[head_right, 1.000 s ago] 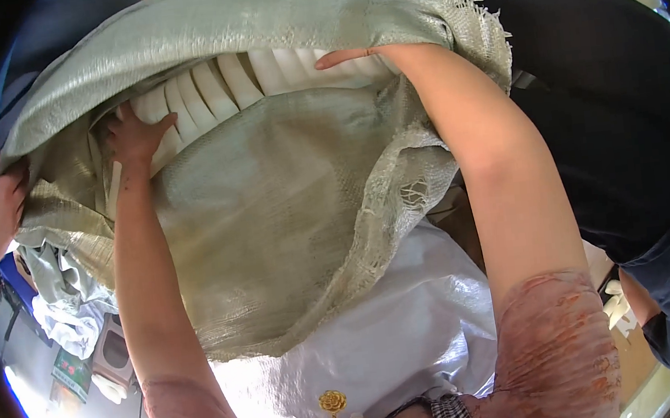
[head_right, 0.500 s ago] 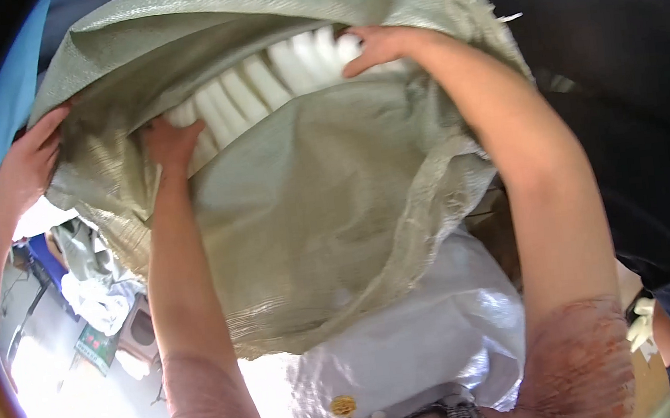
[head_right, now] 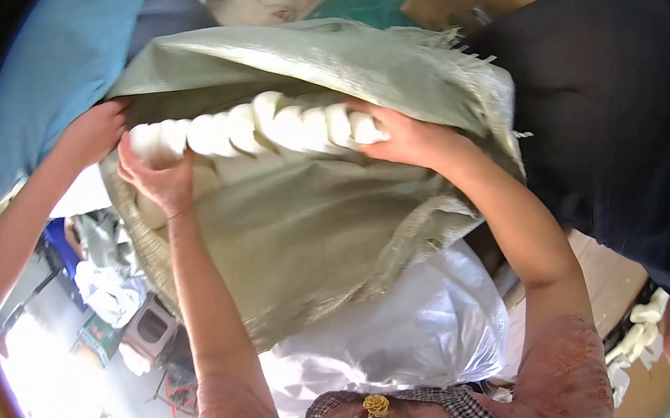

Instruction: Organizing and preparing foam bicycle seat cushions on a workbench in a factory setting.

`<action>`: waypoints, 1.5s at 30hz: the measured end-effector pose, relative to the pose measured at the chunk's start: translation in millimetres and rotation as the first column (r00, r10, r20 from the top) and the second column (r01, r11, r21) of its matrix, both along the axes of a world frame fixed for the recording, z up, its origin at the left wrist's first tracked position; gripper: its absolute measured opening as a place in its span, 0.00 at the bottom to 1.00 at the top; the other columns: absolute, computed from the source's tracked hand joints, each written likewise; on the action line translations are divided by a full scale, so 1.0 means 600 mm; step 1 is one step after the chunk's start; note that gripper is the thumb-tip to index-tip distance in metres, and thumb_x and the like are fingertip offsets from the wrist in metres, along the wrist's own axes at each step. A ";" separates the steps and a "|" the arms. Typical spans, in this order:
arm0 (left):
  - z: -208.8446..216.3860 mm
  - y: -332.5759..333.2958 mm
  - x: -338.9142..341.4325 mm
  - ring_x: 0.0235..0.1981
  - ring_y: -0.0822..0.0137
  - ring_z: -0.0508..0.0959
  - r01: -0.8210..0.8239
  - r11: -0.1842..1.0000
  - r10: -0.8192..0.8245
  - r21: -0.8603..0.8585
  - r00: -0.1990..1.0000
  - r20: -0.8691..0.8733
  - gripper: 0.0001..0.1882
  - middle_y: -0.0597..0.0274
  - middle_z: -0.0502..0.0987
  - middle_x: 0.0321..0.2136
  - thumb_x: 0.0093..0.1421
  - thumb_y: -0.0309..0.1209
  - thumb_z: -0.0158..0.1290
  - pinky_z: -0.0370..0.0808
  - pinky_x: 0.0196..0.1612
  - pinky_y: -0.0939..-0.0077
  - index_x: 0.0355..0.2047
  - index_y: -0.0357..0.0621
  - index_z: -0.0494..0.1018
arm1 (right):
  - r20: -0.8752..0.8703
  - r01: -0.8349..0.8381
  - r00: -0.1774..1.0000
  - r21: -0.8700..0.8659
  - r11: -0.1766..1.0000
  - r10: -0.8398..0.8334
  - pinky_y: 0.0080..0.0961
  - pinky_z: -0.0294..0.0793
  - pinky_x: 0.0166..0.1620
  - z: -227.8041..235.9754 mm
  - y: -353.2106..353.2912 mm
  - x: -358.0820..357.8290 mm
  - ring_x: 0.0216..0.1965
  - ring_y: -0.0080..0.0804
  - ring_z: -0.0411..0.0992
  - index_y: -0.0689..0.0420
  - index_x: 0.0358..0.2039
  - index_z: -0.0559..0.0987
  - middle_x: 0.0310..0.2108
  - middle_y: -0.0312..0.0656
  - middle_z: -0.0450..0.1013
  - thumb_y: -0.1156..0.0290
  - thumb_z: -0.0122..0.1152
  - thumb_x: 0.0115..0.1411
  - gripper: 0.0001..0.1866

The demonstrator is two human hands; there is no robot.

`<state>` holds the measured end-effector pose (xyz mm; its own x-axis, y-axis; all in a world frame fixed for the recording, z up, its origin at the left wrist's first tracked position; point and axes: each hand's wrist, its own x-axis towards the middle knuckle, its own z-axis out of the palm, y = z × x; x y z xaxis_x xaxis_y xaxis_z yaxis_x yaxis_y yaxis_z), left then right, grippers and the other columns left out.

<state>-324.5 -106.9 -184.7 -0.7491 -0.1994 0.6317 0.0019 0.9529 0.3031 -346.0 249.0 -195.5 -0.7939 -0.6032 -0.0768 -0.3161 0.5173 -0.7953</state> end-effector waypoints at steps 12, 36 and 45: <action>0.274 0.016 0.129 0.49 0.60 0.63 0.080 0.988 -0.031 0.129 0.938 -0.345 0.55 0.56 0.58 0.49 0.30 0.41 0.71 0.69 0.46 0.65 0.57 0.41 0.53 | -0.489 0.147 0.863 0.012 0.989 -0.122 0.35 0.69 0.32 0.256 0.026 0.131 0.28 0.41 0.69 0.54 0.44 0.76 0.26 0.42 0.69 0.71 0.69 0.29 0.33; 0.660 -0.026 0.462 0.47 0.56 0.69 0.080 0.993 -0.117 -0.086 0.682 -0.722 0.52 0.51 0.63 0.49 0.37 0.51 0.67 0.67 0.48 0.59 0.55 0.38 0.54 | -0.656 0.142 0.716 -0.200 0.969 -0.240 0.30 0.65 0.29 0.562 -0.016 0.484 0.26 0.35 0.68 0.55 0.44 0.77 0.25 0.38 0.69 0.57 0.67 0.34 0.32; 0.803 -0.013 0.594 0.49 0.53 0.66 0.237 0.930 -0.359 -0.280 0.433 -0.827 0.45 0.48 0.60 0.50 0.38 0.41 0.68 0.68 0.49 0.58 0.54 0.41 0.56 | -0.736 0.321 0.496 -0.336 0.885 -0.460 0.30 0.64 0.30 0.636 -0.057 0.703 0.27 0.37 0.68 0.58 0.44 0.76 0.25 0.40 0.70 0.58 0.67 0.35 0.32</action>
<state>31.8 -114.4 297.2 0.1783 0.0368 0.9833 0.4899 0.8633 -0.1211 76.0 214.7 186.3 -0.6498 -0.1633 0.7423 -0.6320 0.6588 -0.4082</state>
